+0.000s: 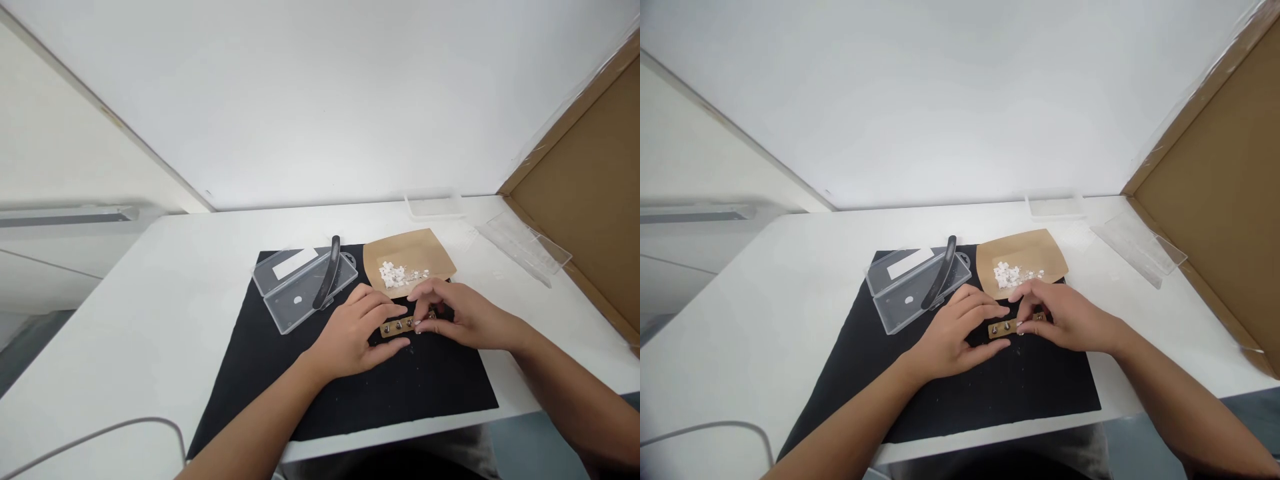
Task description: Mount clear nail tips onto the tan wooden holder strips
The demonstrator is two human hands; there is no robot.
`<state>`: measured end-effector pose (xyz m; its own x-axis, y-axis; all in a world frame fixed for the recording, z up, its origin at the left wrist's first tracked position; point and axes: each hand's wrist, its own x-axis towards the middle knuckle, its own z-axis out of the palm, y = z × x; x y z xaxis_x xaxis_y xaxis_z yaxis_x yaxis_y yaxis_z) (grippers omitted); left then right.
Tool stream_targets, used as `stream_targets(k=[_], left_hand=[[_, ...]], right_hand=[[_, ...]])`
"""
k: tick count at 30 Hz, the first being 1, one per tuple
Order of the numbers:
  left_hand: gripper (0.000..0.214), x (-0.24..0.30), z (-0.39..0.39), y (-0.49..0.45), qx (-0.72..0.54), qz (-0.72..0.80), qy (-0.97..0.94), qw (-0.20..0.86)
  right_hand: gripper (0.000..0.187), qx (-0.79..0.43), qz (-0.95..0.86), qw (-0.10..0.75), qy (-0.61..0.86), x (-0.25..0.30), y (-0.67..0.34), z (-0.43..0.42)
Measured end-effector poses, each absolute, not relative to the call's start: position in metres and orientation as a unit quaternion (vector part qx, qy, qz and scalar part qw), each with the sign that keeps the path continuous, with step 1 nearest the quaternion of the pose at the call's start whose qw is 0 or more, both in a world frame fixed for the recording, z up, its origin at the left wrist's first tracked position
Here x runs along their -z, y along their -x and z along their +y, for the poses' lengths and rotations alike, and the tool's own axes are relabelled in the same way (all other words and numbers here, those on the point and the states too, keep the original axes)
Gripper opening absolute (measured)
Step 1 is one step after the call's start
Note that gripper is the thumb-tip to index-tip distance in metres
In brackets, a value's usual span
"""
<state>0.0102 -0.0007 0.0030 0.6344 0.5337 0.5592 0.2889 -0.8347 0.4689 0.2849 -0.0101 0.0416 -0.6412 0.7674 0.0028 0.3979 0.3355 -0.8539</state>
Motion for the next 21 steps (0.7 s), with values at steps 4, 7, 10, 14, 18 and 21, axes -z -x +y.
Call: stream_targets(k=[4, 7, 10, 14, 18, 21], left_hand=[[0.032, -0.009, -0.002, -0.015, -0.401, 0.175, -0.868, 0.233], [0.022, -0.009, -0.003, -0.018, -0.408, 0.150, -0.864, 0.255], [0.015, -0.007, -0.003, -0.018, -0.409, 0.138, -0.865, 0.254], [0.015, -0.003, -0.003, -0.014, -0.404, 0.138, -0.867, 0.258], [0.018, -0.002, -0.005, -0.013, -0.396, 0.132, -0.873, 0.251], [0.019, -0.004, -0.006, -0.014, -0.412, 0.121, -0.875, 0.224]], right_hand=[[0.033, -0.511, -0.755, 0.206, 0.356, -0.039, -0.278, -0.016], [0.031, -0.546, -0.733, 0.209, 0.348, -0.038, -0.274, -0.018], [0.032, -0.574, -0.717, 0.216, 0.332, -0.038, -0.273, -0.018], [0.032, -0.596, -0.707, 0.214, 0.317, -0.037, -0.272, -0.018], [0.030, -0.600, -0.704, 0.214, 0.314, -0.037, -0.271, -0.018], [0.029, -0.600, -0.704, 0.217, 0.312, -0.038, -0.271, -0.017]])
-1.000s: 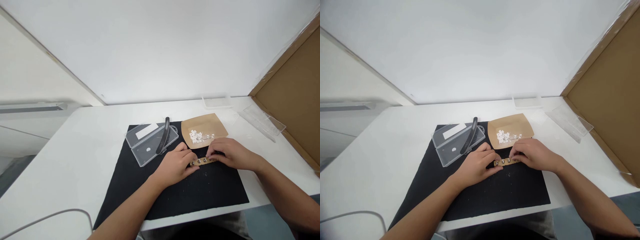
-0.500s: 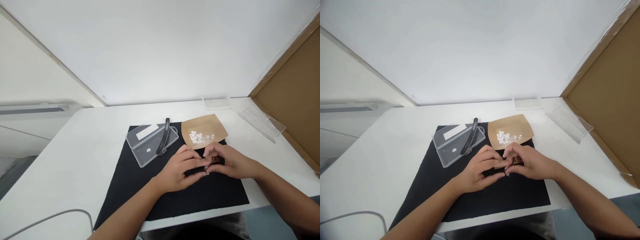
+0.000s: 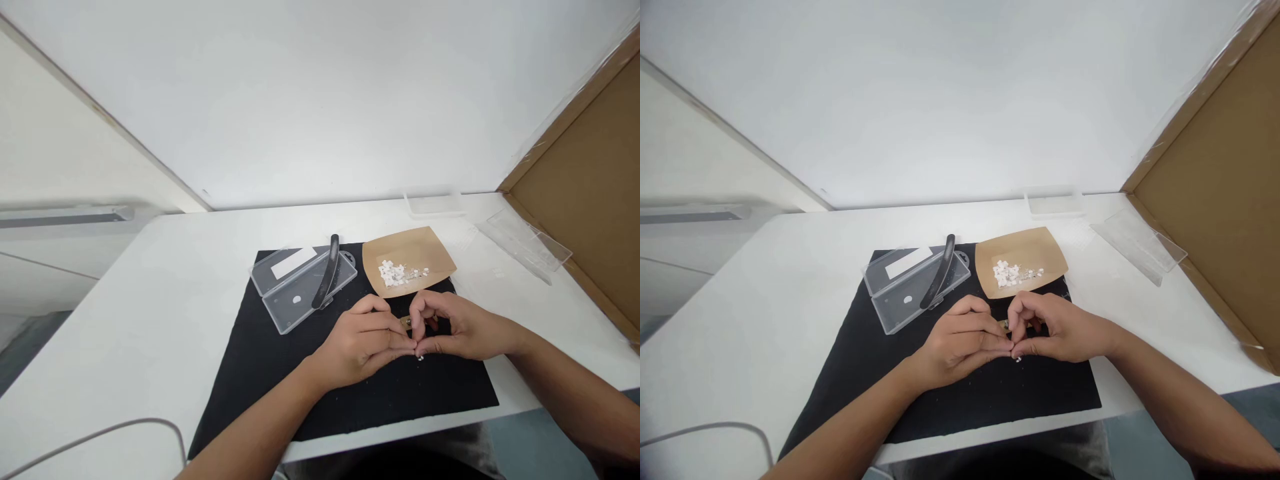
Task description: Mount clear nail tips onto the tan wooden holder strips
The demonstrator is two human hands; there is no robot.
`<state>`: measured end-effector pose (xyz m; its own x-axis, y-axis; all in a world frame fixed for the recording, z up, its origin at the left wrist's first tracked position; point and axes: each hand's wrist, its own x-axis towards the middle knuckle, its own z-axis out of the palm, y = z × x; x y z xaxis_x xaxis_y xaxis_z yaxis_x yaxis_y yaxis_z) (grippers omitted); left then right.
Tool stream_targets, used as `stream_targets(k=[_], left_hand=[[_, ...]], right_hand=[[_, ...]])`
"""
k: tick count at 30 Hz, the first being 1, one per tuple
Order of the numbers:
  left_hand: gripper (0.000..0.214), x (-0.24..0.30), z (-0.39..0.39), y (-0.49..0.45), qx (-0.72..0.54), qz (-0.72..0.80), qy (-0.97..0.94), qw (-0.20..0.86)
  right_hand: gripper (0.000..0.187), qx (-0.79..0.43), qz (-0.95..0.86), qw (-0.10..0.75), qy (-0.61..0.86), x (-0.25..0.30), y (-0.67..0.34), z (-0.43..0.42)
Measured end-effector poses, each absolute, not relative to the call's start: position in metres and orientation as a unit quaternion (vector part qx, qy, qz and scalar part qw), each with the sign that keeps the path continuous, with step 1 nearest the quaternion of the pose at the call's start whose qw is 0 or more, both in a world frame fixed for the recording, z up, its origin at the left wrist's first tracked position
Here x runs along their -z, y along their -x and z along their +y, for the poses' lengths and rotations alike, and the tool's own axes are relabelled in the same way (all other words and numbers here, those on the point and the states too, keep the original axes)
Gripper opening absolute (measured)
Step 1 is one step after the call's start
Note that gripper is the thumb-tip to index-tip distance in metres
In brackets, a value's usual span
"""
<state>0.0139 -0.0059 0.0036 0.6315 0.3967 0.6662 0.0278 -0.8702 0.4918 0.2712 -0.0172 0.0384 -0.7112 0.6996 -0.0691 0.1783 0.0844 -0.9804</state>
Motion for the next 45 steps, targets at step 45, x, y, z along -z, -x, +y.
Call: stream_targets(k=[45], left_hand=[[0.022, -0.012, -0.016, -0.025, -0.518, 0.236, -0.811, 0.133]], right_hand=[[0.002, -0.435, -0.720, 0.377, 0.388, -0.033, -0.260, -0.024]])
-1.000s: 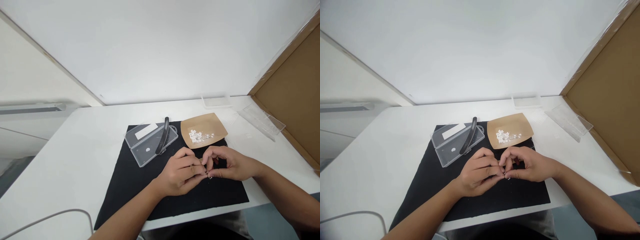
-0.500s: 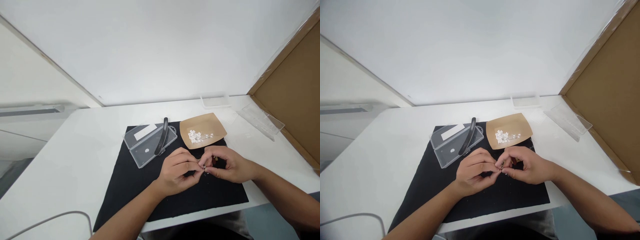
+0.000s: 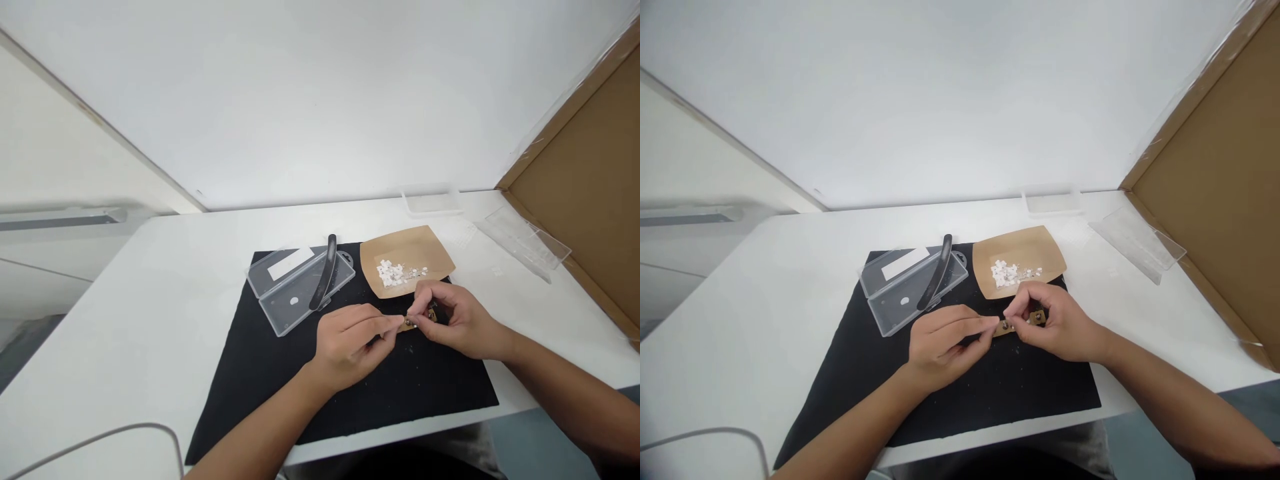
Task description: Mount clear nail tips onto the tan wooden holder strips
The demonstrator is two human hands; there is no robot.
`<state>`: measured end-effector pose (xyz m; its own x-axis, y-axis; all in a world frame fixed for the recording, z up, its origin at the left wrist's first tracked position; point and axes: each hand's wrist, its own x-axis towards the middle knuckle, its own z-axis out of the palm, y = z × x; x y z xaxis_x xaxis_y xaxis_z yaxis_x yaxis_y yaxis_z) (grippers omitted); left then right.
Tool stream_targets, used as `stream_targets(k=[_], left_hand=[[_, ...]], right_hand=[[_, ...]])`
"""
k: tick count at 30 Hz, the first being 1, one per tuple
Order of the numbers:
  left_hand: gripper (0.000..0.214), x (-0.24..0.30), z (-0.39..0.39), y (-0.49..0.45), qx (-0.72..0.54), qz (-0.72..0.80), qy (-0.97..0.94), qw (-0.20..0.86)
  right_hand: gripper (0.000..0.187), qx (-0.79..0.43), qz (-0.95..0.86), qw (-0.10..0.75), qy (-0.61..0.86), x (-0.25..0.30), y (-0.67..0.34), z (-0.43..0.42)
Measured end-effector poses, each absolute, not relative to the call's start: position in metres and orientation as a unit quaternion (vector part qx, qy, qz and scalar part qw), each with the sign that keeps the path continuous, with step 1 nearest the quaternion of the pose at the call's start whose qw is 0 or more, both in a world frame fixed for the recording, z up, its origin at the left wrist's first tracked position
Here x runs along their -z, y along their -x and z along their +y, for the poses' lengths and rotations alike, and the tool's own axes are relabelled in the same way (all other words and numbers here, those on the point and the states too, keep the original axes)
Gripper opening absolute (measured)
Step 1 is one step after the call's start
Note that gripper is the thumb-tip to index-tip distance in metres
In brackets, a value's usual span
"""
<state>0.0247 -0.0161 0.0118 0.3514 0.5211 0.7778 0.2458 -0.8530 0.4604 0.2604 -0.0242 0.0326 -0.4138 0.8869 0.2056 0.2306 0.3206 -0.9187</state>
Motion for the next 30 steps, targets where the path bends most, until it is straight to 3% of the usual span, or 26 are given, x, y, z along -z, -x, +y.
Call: stream_targets(k=[5, 9, 15, 20, 30], left_hand=[[0.024, -0.010, -0.012, -0.022, -0.493, 0.247, -0.825, 0.121], [0.015, -0.010, -0.011, -0.020, -0.485, 0.283, -0.817, 0.130], [0.005, -0.008, -0.007, -0.018, -0.485, 0.308, -0.805, 0.146], [0.011, -0.002, 0.001, -0.021, -0.479, 0.327, -0.806, 0.116], [0.016, 0.011, 0.020, -0.029, -0.435, 0.406, -0.804, 0.009]], right_hand=[[0.024, -0.251, -0.799, 0.361, 0.411, -0.038, -0.274, -0.014], [0.022, -0.140, -0.818, 0.346, 0.438, -0.041, -0.283, -0.008], [0.013, -0.215, -0.841, 0.251, 0.429, -0.048, -0.293, -0.008], [0.014, -0.271, -0.858, 0.174, 0.400, -0.053, -0.290, -0.013], [0.014, -0.242, -0.880, 0.157, 0.377, -0.046, -0.286, -0.014]])
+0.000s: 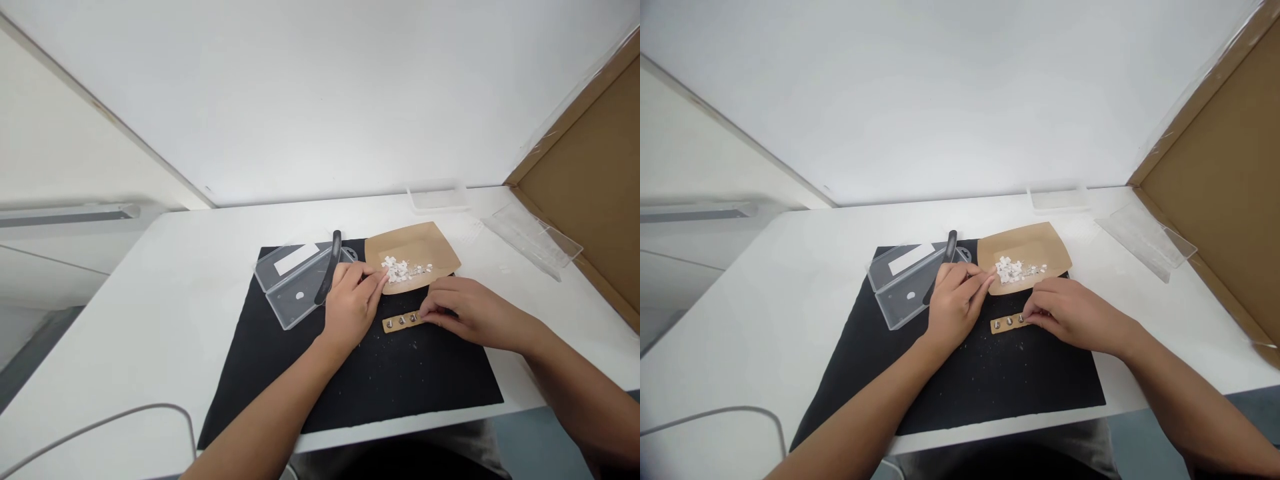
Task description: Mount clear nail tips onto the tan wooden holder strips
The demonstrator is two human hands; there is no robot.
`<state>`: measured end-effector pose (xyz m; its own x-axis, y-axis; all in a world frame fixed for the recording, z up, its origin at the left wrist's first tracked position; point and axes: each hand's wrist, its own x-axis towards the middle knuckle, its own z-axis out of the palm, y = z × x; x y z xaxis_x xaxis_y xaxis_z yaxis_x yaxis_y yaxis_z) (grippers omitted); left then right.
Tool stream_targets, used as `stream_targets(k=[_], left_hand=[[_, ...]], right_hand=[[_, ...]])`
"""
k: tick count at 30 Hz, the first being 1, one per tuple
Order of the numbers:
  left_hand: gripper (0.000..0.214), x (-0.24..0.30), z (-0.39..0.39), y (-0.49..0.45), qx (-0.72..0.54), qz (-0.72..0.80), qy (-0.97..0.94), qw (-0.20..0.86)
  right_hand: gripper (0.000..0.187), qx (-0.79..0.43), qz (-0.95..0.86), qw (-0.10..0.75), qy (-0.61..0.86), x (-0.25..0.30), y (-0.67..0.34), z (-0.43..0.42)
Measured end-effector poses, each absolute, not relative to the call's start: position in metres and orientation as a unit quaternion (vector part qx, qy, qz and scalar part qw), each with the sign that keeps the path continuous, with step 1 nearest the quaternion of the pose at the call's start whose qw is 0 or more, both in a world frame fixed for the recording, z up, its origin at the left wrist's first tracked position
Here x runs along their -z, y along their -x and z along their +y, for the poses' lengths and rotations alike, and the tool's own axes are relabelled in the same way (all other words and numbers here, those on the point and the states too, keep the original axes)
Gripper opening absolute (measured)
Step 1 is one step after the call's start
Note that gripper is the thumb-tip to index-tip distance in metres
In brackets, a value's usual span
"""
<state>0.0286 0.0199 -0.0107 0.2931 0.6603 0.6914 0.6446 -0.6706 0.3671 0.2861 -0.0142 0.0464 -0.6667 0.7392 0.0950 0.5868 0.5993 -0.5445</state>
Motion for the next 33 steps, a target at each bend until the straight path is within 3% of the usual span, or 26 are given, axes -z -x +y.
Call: stream_targets(k=[17, 25, 33], left_hand=[[0.010, 0.007, 0.024, -0.023, -0.480, 0.354, -0.800, 0.065], [0.024, -0.006, 0.008, -0.016, -0.391, 0.249, -0.881, 0.095], [0.037, 0.007, 0.004, -0.016, -0.295, 0.248, -0.916, 0.113]], right_hand=[[0.011, -0.210, -0.883, 0.143, 0.394, -0.043, -0.286, -0.012], [0.012, -0.187, -0.885, 0.157, 0.395, -0.042, -0.282, -0.012], [0.012, -0.158, -0.895, 0.146, 0.391, -0.035, -0.279, -0.012]])
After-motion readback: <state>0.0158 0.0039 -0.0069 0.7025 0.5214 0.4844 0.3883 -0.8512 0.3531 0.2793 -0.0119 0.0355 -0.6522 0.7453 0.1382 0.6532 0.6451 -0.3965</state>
